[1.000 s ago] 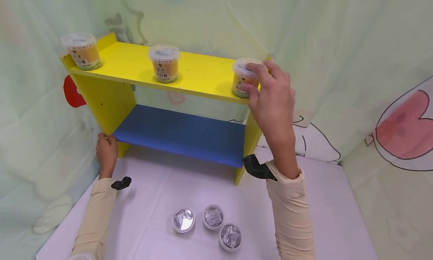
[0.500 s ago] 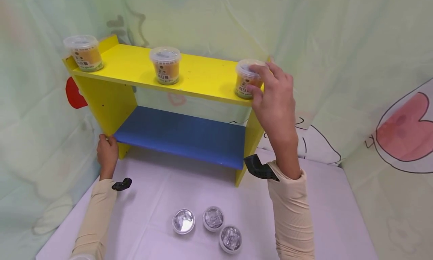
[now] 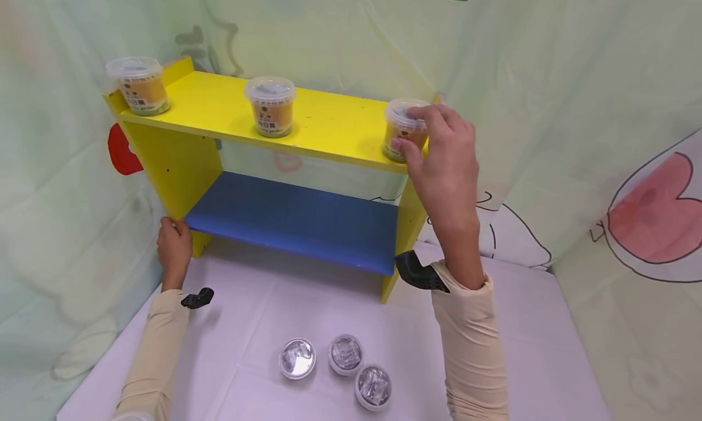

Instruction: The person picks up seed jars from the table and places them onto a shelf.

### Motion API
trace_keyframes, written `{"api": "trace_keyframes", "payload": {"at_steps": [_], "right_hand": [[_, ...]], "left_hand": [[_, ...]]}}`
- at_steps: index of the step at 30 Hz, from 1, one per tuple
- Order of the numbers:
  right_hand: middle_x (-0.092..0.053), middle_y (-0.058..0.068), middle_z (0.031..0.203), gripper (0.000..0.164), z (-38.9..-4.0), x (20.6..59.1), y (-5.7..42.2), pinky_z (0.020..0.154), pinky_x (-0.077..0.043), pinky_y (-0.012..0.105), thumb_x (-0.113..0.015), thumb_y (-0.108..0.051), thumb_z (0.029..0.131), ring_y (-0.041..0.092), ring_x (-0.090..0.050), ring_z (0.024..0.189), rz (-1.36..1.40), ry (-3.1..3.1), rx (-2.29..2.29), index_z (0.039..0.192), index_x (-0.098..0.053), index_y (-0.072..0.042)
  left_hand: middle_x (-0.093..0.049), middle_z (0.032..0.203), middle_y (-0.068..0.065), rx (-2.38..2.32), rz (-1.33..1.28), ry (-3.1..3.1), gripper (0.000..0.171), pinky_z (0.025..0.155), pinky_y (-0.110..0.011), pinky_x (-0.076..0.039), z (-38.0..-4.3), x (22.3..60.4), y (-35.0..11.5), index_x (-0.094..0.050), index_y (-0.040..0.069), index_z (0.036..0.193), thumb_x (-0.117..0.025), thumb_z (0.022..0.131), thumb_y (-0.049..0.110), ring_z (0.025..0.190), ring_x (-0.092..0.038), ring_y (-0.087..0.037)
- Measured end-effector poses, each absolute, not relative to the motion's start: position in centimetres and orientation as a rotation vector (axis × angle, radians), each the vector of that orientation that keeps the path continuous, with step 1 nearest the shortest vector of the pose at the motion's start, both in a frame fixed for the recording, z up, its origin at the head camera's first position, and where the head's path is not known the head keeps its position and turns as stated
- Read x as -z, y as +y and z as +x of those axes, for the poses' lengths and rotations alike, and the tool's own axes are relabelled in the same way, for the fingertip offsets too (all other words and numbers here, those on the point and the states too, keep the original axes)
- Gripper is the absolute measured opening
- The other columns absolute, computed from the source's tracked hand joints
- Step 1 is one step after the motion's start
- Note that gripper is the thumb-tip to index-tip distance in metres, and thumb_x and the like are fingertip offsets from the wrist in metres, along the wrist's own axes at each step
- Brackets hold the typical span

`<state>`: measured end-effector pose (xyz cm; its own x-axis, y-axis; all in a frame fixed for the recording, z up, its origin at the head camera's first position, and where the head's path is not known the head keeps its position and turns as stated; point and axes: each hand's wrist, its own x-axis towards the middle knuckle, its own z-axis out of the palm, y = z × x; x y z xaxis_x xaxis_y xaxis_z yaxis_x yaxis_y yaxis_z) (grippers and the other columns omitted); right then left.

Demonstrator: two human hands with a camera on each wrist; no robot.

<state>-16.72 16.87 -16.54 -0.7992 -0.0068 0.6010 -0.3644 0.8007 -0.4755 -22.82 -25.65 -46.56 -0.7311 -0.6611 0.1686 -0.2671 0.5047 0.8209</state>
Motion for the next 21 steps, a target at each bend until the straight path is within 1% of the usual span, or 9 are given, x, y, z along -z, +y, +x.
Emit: {"api": "trace_keyframes", "payload": {"at_steps": [6,12,14,17,19,21], "right_hand": [[-0.051,0.016,0.144,0.046,-16.8,16.5,16.8,0.110,-0.034,0.050,-0.070,-0.020,0.090,0.036,-0.039,0.137,0.230,-2.398,-0.778,0.133,-0.058,-0.007],[-0.050,0.013,0.146,0.048,-16.9,17.0,16.6,0.109,-0.037,0.049,-0.069,-0.019,0.090,0.034,-0.038,0.138,0.210,-2.383,-0.778,0.136,-0.056,-0.012],[-0.050,0.012,0.146,0.052,-16.9,17.2,16.6,0.111,-0.036,0.049,-0.070,-0.019,0.089,0.033,-0.039,0.137,0.225,-2.355,-0.789,0.139,-0.053,-0.014],[-0.046,0.010,0.149,0.064,-16.8,17.6,16.6,0.114,-0.031,0.047,-0.072,-0.021,0.087,0.031,-0.038,0.139,0.253,-2.302,-0.801,0.145,-0.046,-0.016],[-0.042,0.008,0.152,0.072,-16.6,18.0,16.6,0.116,-0.028,0.044,-0.074,-0.023,0.086,0.027,-0.035,0.141,0.255,-2.263,-0.805,0.149,-0.040,-0.019],[-0.037,0.009,0.154,0.076,-16.1,18.5,16.5,0.117,-0.028,0.042,-0.075,-0.027,0.085,0.024,-0.030,0.144,0.235,-2.226,-0.800,0.150,-0.037,-0.019]], "left_hand": [[-0.054,0.119,-0.026,1.128,0.766,-2.285,0.049,0.088,-0.061,-0.044,-22.8,46.3,-25.6,-0.041,0.000,0.132,-0.030,0.104,0.039,0.103,-0.055,-0.045],[-0.053,0.118,-0.026,1.134,0.764,-2.279,0.049,0.088,-0.059,-0.044,-22.8,46.3,-25.6,-0.041,0.000,0.132,-0.031,0.104,0.039,0.102,-0.054,-0.043],[-0.053,0.118,-0.026,1.133,0.766,-2.280,0.049,0.088,-0.059,-0.044,-22.8,46.3,-25.6,-0.041,0.000,0.132,-0.031,0.104,0.039,0.102,-0.054,-0.043],[-0.053,0.120,-0.026,1.134,0.769,-2.281,0.050,0.088,-0.060,-0.044,-22.7,46.3,-25.5,-0.041,0.000,0.133,-0.032,0.104,0.039,0.103,-0.054,-0.043],[-0.053,0.120,-0.026,1.134,0.769,-2.282,0.050,0.089,-0.060,-0.044,-22.7,46.3,-25.5,-0.040,0.000,0.133,-0.032,0.104,0.039,0.103,-0.054,-0.043],[-0.053,0.120,-0.026,1.136,0.765,-2.280,0.050,0.089,-0.061,-0.044,-22.7,46.3,-25.5,-0.040,0.000,0.133,-0.032,0.104,0.039,0.104,-0.054,-0.043]]}}
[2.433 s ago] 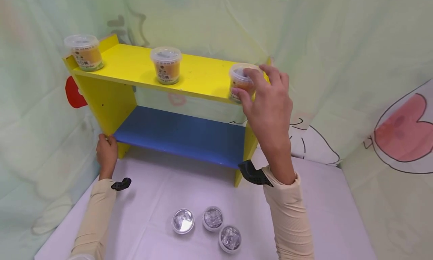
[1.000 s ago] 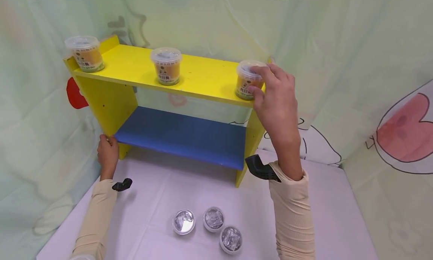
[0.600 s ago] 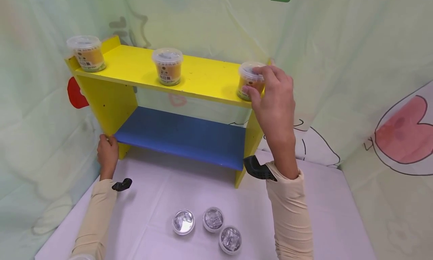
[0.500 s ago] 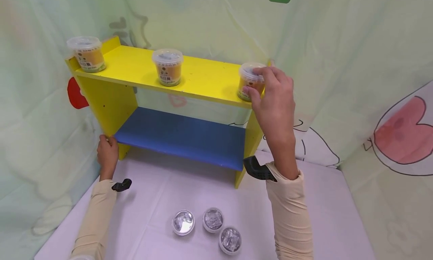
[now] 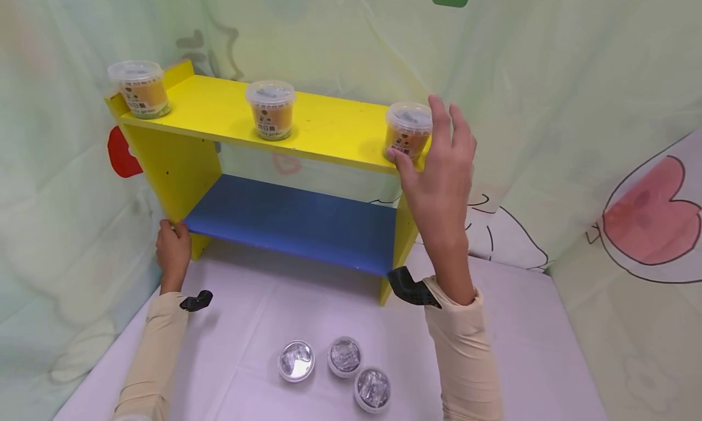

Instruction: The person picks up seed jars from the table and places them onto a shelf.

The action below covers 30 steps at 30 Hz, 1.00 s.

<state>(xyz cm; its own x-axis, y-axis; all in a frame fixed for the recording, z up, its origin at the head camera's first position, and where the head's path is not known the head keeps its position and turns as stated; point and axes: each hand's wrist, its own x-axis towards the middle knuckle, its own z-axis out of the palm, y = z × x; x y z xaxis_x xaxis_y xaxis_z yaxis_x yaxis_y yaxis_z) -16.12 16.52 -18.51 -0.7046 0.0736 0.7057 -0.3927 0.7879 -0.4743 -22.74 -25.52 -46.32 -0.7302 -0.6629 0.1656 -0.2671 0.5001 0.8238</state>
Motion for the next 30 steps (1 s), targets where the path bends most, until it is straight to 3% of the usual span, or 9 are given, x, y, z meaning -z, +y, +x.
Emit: {"api": "trace_keyframes", "payload": {"at_steps": [4,10,17,30], "right_hand": [[-0.033,0.013,0.154,0.073,-14.9,20.3,16.2,0.114,-0.033,0.037,-0.075,-0.028,0.085,0.019,-0.026,0.145,0.191,-2.093,-0.798,0.148,-0.040,-0.017],[-0.041,0.013,0.143,0.058,-13.5,23.1,15.5,0.113,-0.033,0.033,-0.076,-0.021,0.084,0.014,-0.033,0.139,0.188,-1.707,-0.884,0.134,-0.053,-0.005],[-0.049,0.019,0.128,0.045,-12.5,26.3,13.9,0.101,-0.041,0.043,-0.071,-0.033,0.086,0.031,-0.045,0.126,0.274,-1.484,-0.895,0.114,-0.060,0.000],[-0.053,0.028,0.109,0.030,-10.9,33.0,12.3,0.090,-0.040,0.032,-0.063,-0.025,0.093,0.032,-0.052,0.110,0.478,-1.507,-0.824,0.101,-0.064,0.004]], "left_hand": [[-0.053,0.120,-0.027,1.127,0.757,-2.281,0.050,0.089,-0.061,-0.044,-22.7,46.4,-25.5,-0.040,0.000,0.133,-0.031,0.104,0.039,0.103,-0.054,-0.044],[-0.054,0.120,-0.027,1.113,0.757,-2.286,0.049,0.088,-0.060,-0.045,-22.9,46.5,-25.5,-0.041,0.000,0.132,-0.031,0.104,0.039,0.102,-0.054,-0.043],[-0.054,0.120,-0.026,1.113,0.781,-2.293,0.049,0.089,-0.059,-0.044,-22.9,46.5,-25.4,-0.040,0.000,0.133,-0.030,0.104,0.039,0.102,-0.053,-0.042],[-0.054,0.118,-0.026,1.112,0.769,-2.290,0.048,0.088,-0.056,-0.045,-23.0,46.6,-25.5,-0.041,-0.001,0.131,-0.030,0.104,0.038,0.100,-0.053,-0.041]]}}
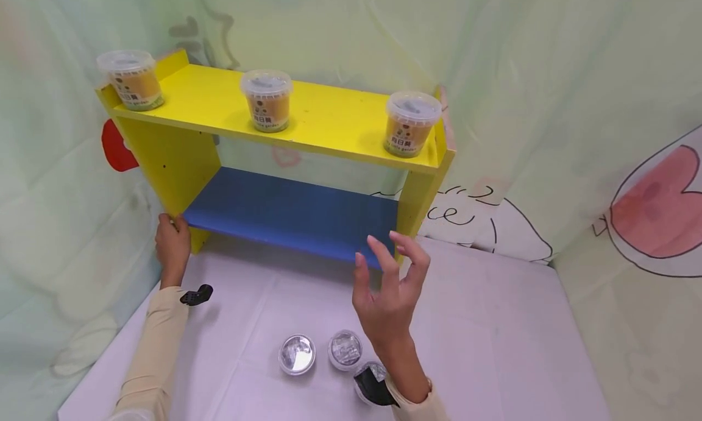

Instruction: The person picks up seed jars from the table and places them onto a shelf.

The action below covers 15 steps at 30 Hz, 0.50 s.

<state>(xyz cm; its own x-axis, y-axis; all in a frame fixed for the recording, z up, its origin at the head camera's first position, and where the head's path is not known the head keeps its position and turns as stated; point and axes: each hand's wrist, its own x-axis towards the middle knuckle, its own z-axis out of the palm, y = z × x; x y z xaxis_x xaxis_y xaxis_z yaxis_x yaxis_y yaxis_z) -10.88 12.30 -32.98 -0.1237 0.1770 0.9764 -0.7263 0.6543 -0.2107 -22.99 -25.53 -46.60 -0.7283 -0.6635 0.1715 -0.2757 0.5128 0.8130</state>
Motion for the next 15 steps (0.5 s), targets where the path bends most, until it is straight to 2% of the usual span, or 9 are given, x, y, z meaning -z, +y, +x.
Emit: {"api": "trace_keyframes", "payload": {"at_steps": [7,12,15], "right_hand": [[-0.054,0.030,0.109,0.027,-10.0,37.7,12.2,0.080,-0.043,0.037,-0.059,-0.020,0.096,0.038,-0.053,0.103,0.653,-1.696,-0.794,0.105,-0.066,0.004],[-0.055,0.025,0.116,0.031,-9.1,41.1,12.2,0.084,-0.045,0.031,-0.055,-0.024,0.098,0.033,-0.055,0.108,0.777,-1.938,-0.813,0.113,-0.065,0.001],[-0.055,0.019,0.123,0.035,-8.4,43.1,12.2,0.086,-0.047,0.032,-0.054,-0.030,0.099,0.029,-0.055,0.113,0.847,-2.130,-0.780,0.122,-0.063,-0.005]], "left_hand": [[-0.054,0.118,-0.026,1.126,0.764,-2.283,0.050,0.087,-0.055,-0.045,-23.0,46.6,-25.6,-0.040,0.000,0.133,-0.030,0.104,0.040,0.100,-0.053,-0.040],[-0.054,0.116,-0.026,1.126,0.752,-2.272,0.050,0.084,-0.054,-0.044,-23.2,46.8,-25.9,-0.042,-0.001,0.131,-0.030,0.104,0.040,0.099,-0.053,-0.041],[-0.055,0.114,-0.026,1.119,0.735,-2.267,0.050,0.082,-0.054,-0.043,-23.4,46.8,-26.0,-0.043,-0.001,0.130,-0.031,0.104,0.040,0.097,-0.054,-0.042]]}}
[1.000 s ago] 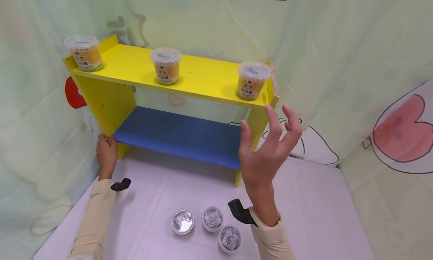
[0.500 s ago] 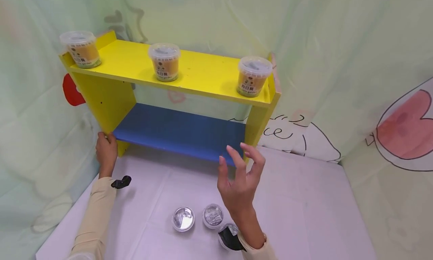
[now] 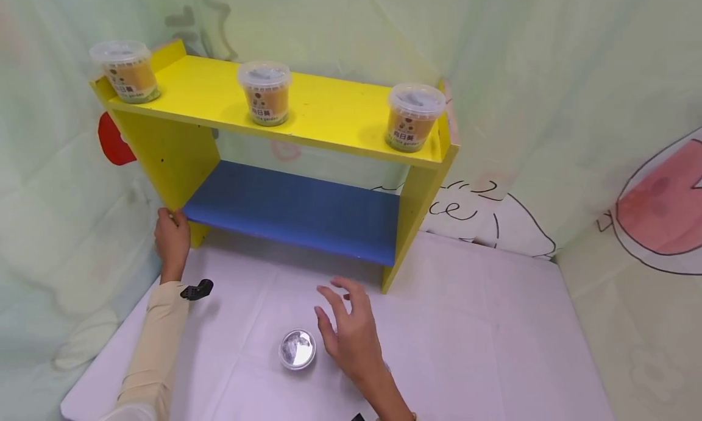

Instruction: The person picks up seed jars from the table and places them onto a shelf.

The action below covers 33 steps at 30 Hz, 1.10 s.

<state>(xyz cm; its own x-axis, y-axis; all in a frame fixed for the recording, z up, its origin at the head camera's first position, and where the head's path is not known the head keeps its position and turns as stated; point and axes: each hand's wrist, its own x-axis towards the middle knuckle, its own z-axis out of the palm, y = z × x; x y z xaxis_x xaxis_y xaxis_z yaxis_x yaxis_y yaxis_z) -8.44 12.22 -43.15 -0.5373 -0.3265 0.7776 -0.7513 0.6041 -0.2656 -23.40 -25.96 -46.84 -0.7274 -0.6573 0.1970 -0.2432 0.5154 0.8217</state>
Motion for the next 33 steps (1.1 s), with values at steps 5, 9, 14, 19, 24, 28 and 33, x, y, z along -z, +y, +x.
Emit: {"api": "trace_keyframes", "payload": {"at_steps": [5,9,14,19,24,28,33], "right_hand": [[-0.055,0.011,0.131,0.052,-7.4,45.9,12.1,0.090,-0.050,0.040,-0.069,-0.037,0.089,0.025,-0.055,0.118,0.938,-2.456,-0.609,0.134,-0.055,-0.015],[-0.055,0.007,0.133,0.069,-6.5,47.4,12.0,0.091,-0.050,0.040,-0.076,-0.044,0.080,0.023,-0.057,0.119,0.978,-2.622,-0.511,0.139,-0.051,-0.018],[-0.057,0.005,0.130,0.075,-5.9,48.5,12.1,0.095,-0.048,0.045,-0.078,-0.049,0.075,0.024,-0.058,0.118,1.016,-2.661,-0.484,0.138,-0.053,-0.017],[-0.059,0.005,0.126,0.078,-5.8,49.0,11.9,0.104,-0.042,0.051,-0.079,-0.051,0.071,0.021,-0.056,0.119,1.057,-2.645,-0.471,0.136,-0.055,-0.015],[-0.060,0.004,0.122,0.079,-5.9,49.2,11.7,0.106,-0.039,0.055,-0.082,-0.048,0.068,0.021,-0.056,0.119,1.085,-2.634,-0.467,0.133,-0.056,-0.011],[-0.061,0.005,0.120,0.078,-5.9,49.2,11.4,0.106,-0.039,0.054,-0.082,-0.049,0.066,0.021,-0.058,0.117,1.107,-2.622,-0.441,0.130,-0.058,-0.010],[-0.062,0.007,0.119,0.078,-5.9,49.2,11.1,0.108,-0.038,0.051,-0.083,-0.047,0.064,0.021,-0.060,0.114,1.117,-2.624,-0.459,0.129,-0.059,-0.009]], "left_hand": [[-0.055,0.113,-0.026,1.118,0.735,-2.263,0.050,0.080,-0.051,-0.042,-23.6,46.6,-25.9,-0.044,-0.001,0.129,-0.032,0.104,0.040,0.096,-0.054,-0.041],[-0.055,0.113,-0.025,1.115,0.731,-2.258,0.049,0.080,-0.051,-0.043,-23.6,46.6,-25.7,-0.044,-0.001,0.129,-0.032,0.104,0.039,0.096,-0.054,-0.040],[-0.055,0.113,-0.026,1.110,0.730,-2.251,0.049,0.081,-0.053,-0.044,-23.6,46.8,-25.7,-0.044,-0.001,0.128,-0.032,0.104,0.039,0.097,-0.054,-0.041],[-0.055,0.114,-0.026,1.109,0.745,-2.245,0.049,0.083,-0.056,-0.045,-23.6,46.9,-25.9,-0.044,-0.001,0.128,-0.033,0.104,0.040,0.099,-0.055,-0.042],[-0.055,0.115,-0.026,1.118,0.744,-2.249,0.049,0.085,-0.057,-0.045,-23.6,46.8,-25.9,-0.044,-0.001,0.129,-0.032,0.104,0.040,0.101,-0.055,-0.042],[-0.055,0.114,-0.026,1.120,0.748,-2.256,0.049,0.084,-0.056,-0.045,-23.6,46.8,-25.9,-0.044,-0.001,0.128,-0.032,0.104,0.040,0.099,-0.054,-0.042],[-0.055,0.115,-0.026,1.115,0.747,-2.260,0.051,0.084,-0.056,-0.045,-23.6,46.9,-25.9,-0.044,-0.001,0.129,-0.031,0.104,0.041,0.099,-0.054,-0.042]]}}
